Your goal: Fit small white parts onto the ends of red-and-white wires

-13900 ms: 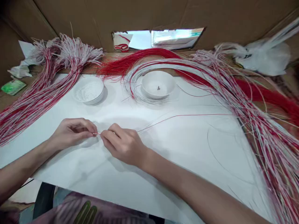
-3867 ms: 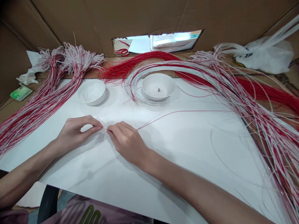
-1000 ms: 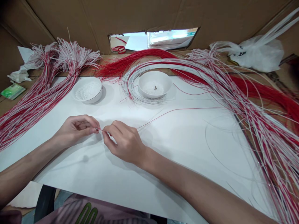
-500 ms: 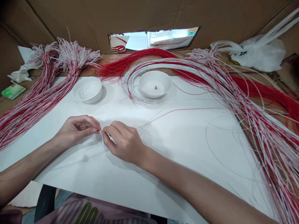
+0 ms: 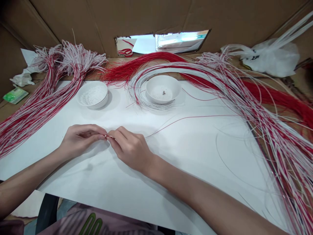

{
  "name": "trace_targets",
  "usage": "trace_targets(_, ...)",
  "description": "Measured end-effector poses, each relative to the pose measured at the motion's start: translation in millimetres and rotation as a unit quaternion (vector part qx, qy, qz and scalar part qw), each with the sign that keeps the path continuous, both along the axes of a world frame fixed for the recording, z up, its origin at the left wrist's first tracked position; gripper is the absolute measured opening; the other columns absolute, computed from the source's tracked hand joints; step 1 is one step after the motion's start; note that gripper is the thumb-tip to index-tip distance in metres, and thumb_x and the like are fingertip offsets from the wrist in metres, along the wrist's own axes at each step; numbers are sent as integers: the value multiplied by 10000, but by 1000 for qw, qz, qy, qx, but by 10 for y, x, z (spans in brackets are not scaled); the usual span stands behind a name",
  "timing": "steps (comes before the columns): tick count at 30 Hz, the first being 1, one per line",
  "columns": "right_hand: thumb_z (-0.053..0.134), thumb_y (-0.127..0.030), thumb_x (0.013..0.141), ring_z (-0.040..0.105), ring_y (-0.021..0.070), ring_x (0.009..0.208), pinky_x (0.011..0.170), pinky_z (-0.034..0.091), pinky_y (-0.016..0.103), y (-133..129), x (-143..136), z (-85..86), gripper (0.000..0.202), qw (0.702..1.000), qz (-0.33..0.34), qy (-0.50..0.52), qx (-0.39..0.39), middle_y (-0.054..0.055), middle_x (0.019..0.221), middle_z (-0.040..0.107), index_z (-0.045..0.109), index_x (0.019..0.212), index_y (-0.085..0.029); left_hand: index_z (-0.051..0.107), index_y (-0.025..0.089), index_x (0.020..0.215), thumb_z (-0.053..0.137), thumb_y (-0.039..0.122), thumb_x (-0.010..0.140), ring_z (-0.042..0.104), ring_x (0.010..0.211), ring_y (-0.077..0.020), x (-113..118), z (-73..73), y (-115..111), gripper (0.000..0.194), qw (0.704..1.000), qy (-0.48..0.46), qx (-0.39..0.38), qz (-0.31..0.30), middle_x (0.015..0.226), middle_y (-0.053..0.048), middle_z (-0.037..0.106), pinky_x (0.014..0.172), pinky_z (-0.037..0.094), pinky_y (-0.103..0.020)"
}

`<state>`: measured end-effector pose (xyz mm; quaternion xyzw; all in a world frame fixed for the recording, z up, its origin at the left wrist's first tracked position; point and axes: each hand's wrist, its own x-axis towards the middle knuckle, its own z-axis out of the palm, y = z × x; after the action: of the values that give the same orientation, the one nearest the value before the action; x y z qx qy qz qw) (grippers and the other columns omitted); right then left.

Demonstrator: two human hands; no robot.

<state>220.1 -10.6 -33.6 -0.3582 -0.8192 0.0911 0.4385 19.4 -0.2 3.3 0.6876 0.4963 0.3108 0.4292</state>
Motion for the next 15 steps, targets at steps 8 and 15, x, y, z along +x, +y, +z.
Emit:
trace_targets(8, 574, -140, 908, 596, 50, 594, 543, 401, 198, -12, -11, -28, 47, 1000, 4, 18, 20, -31, 800, 709, 604, 901, -175, 707, 203, 895, 620, 200, 877, 701, 794, -155, -8, 5, -47, 89, 984, 75, 156, -35, 864, -13, 755, 754, 550, -265)
trace_targets(15, 521, -109, 814, 528, 106, 616, 546, 410, 236, 27, -24, 12, 83, 994, -87, 23, -54, 1, 714, 588, 542, 780, -183, 699, 197, 854, 658, 269, 854, 685, 785, -163, -145, 145, 68, 83, 978, 95, 164, 83, 831, -18, 735, 773, 538, -282)
